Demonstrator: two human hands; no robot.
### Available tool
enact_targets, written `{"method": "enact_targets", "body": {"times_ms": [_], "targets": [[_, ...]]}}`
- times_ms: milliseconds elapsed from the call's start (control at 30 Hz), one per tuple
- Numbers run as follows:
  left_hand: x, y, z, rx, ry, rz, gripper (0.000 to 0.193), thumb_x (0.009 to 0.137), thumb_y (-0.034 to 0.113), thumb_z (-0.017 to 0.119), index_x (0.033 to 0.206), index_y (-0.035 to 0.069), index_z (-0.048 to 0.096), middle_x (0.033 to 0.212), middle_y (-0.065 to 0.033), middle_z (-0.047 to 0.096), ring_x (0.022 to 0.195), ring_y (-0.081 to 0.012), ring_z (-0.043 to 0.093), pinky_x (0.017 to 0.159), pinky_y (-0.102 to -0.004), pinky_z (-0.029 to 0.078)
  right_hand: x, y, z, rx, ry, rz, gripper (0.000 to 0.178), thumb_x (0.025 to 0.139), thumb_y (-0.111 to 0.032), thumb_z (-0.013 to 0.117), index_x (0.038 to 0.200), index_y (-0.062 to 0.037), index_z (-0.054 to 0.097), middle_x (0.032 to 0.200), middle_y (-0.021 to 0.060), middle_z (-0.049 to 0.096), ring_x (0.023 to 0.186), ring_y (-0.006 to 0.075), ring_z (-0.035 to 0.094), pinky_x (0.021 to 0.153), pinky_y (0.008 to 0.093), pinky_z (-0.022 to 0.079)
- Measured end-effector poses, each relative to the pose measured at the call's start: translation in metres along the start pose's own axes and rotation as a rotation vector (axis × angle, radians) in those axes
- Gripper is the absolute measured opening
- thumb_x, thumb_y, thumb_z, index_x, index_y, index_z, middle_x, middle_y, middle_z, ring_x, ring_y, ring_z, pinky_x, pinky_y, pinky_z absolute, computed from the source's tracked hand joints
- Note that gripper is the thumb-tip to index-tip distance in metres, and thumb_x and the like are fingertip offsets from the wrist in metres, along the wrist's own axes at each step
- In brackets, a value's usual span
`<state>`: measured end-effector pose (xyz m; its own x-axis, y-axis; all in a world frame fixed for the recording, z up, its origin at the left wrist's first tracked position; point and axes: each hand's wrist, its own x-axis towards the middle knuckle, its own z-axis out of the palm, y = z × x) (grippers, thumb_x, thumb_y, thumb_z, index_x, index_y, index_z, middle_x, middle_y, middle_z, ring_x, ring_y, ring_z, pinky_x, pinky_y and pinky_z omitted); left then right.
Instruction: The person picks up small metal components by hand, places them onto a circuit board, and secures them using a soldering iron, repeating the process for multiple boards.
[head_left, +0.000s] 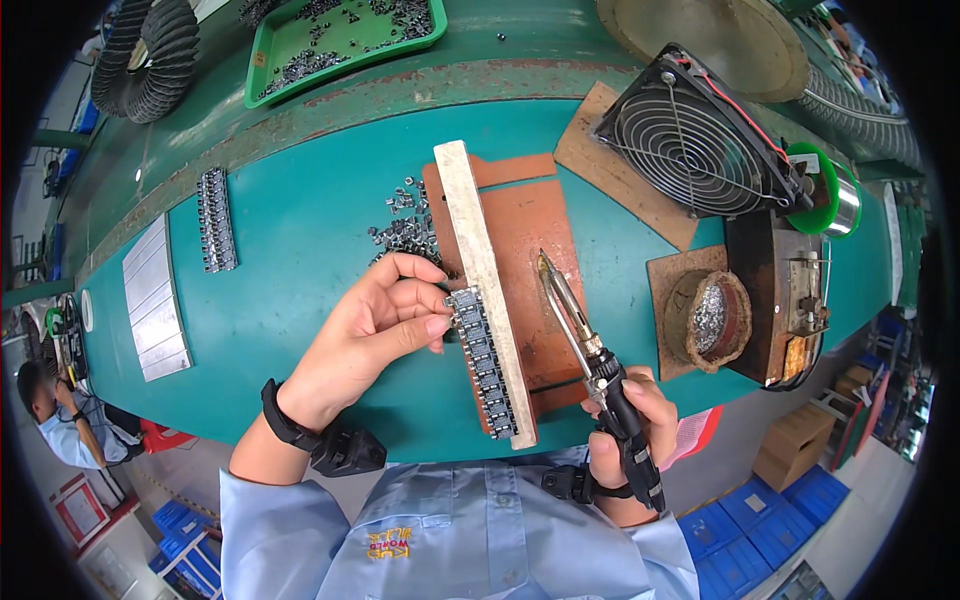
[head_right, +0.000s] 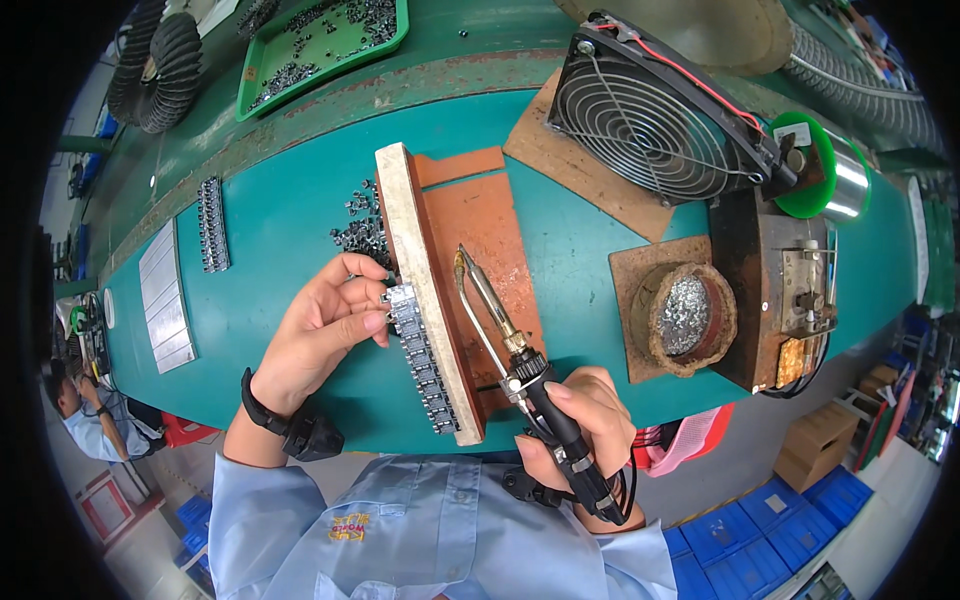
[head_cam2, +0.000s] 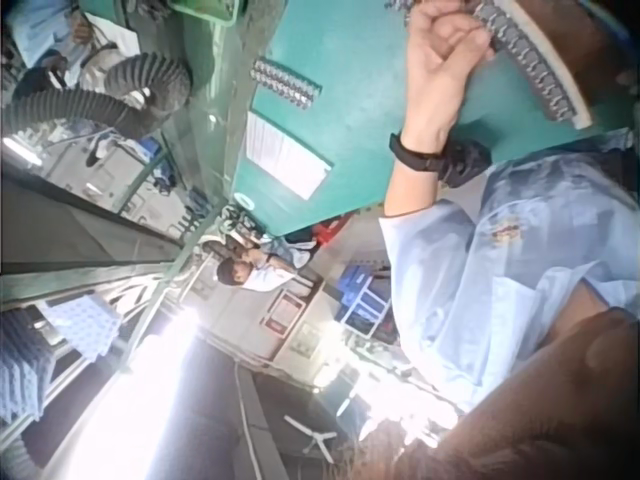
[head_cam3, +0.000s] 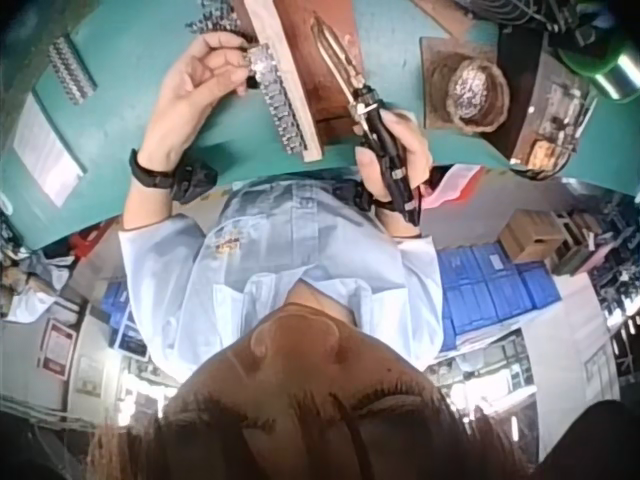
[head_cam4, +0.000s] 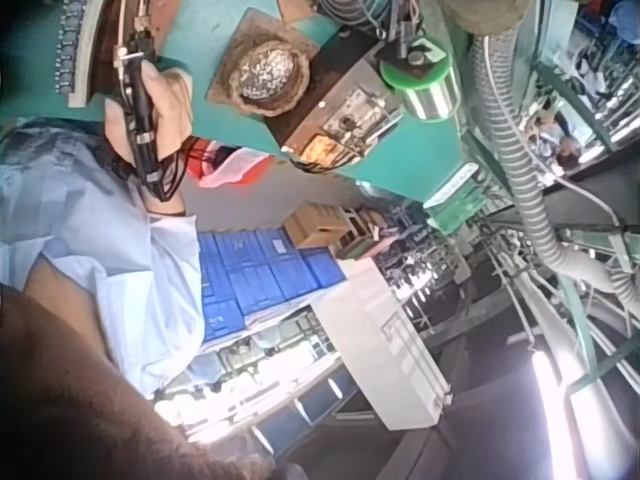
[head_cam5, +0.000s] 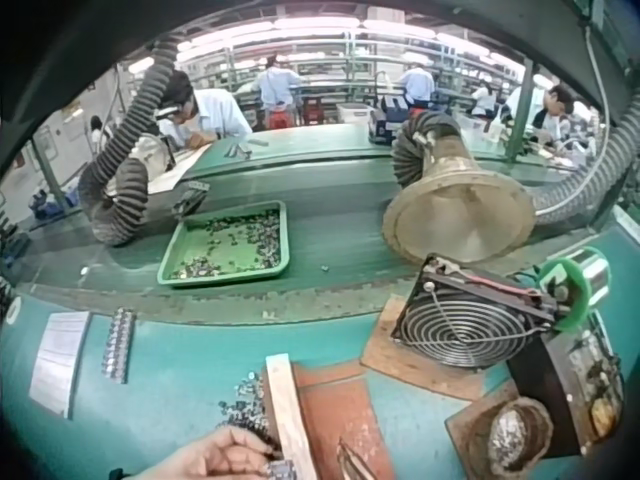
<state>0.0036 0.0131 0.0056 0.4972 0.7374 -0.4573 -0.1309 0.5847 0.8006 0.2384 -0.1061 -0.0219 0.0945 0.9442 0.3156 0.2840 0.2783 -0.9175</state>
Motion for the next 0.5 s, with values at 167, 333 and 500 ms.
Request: {"method": "enact_targets", "body": {"times_ms": [167,333,500], "targets": [[-0.0004,-0.0007,-0.0013,-0.015,-0.009,0.002,0.028,0.083,0.003,0.057,0.106,0.005,0.042,0.088,-0.0029,0.055,0.077,-0.0090,0.053,0.072,-0.0223,0.045,0.0004,-0.0007,-0.0005,0.004,-0.013,-0.004,0.054,0.075,-0.038,0.067,0.110,-0.0042,0.044,0.082,0.0118,0.052,0.073,0.0192,0.051,0.053,0.0230,0.044],[0.0006,-0.0013,-0.0051,-0.037,-0.038,0.000,0.028,0.083,0.004,0.057,0.106,0.004,0.042,0.088,-0.0032,0.055,0.077,-0.0094,0.054,0.073,-0.0224,0.045,-0.0007,0.0015,-0.0005,0.020,-0.016,-0.010,0.053,0.075,-0.037,0.067,0.110,-0.0043,0.044,0.083,0.0119,0.052,0.074,0.0193,0.051,0.053,0.0229,0.045],[0.0026,-0.0011,-0.0037,-0.051,-0.027,-0.001,0.028,0.083,0.004,0.057,0.106,0.004,0.042,0.088,-0.0034,0.055,0.077,-0.0099,0.054,0.072,-0.0226,0.045,-0.0003,0.0005,-0.0005,0.019,-0.012,-0.009,0.054,0.075,-0.037,0.067,0.111,-0.0043,0.043,0.084,0.0120,0.051,0.074,0.0193,0.050,0.052,0.0231,0.046]]}}
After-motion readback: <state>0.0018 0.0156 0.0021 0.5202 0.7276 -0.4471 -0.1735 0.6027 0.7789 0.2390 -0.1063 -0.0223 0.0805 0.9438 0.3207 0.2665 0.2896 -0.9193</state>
